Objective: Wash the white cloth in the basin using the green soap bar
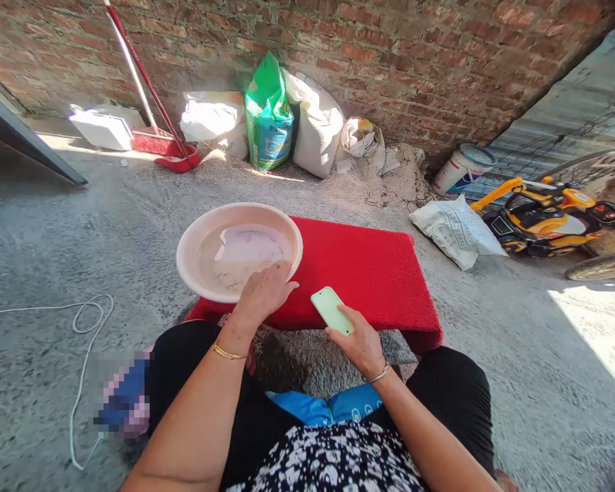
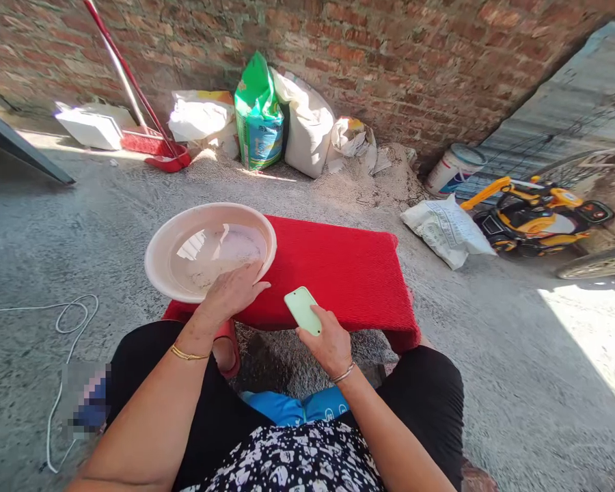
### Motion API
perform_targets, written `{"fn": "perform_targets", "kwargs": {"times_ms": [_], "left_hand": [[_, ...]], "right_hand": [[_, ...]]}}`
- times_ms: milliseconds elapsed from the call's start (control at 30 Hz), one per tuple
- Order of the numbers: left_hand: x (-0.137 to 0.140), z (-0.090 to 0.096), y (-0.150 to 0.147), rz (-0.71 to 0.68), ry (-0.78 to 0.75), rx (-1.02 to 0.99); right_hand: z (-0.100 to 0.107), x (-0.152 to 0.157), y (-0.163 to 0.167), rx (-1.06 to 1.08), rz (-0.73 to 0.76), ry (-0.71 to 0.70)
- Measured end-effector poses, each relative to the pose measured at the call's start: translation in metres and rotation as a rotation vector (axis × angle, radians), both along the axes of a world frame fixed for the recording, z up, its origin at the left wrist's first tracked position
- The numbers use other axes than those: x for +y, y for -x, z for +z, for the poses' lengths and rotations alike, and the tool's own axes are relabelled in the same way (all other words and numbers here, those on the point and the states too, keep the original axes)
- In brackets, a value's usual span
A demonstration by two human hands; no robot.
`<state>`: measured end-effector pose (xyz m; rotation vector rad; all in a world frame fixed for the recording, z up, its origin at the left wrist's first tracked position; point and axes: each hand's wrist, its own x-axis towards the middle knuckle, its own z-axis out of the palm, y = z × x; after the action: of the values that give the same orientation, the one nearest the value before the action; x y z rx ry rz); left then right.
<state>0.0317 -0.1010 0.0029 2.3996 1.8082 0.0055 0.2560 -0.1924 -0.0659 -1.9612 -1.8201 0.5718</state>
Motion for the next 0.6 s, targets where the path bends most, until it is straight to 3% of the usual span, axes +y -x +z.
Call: {"fn": "perform_targets", "kwargs": {"times_ms": [233, 333, 433, 600], "left_hand": [[0.001, -0.004, 0.001, 0.002, -0.010, 0.003], [-0.001, -0.004, 0.001, 0.006, -0.015, -0.003], [-0.002, -0.003, 0.001, 0.009, -0.019, -0.033], [0.000, 0.001, 0.005, 0.034, 0.019, -0.234]], "right_hand": [[0.000, -0.028, -0.118, -0.067, -0.496, 0.033], [0.003, -0.033, -0.137, -0.057, -0.593, -0.011], [0.007, -0.027, -0.117, 0.023, -0.524, -0.044], [0.015, -0.005, -0.023, 0.091, -0.084, -0.046]]}}
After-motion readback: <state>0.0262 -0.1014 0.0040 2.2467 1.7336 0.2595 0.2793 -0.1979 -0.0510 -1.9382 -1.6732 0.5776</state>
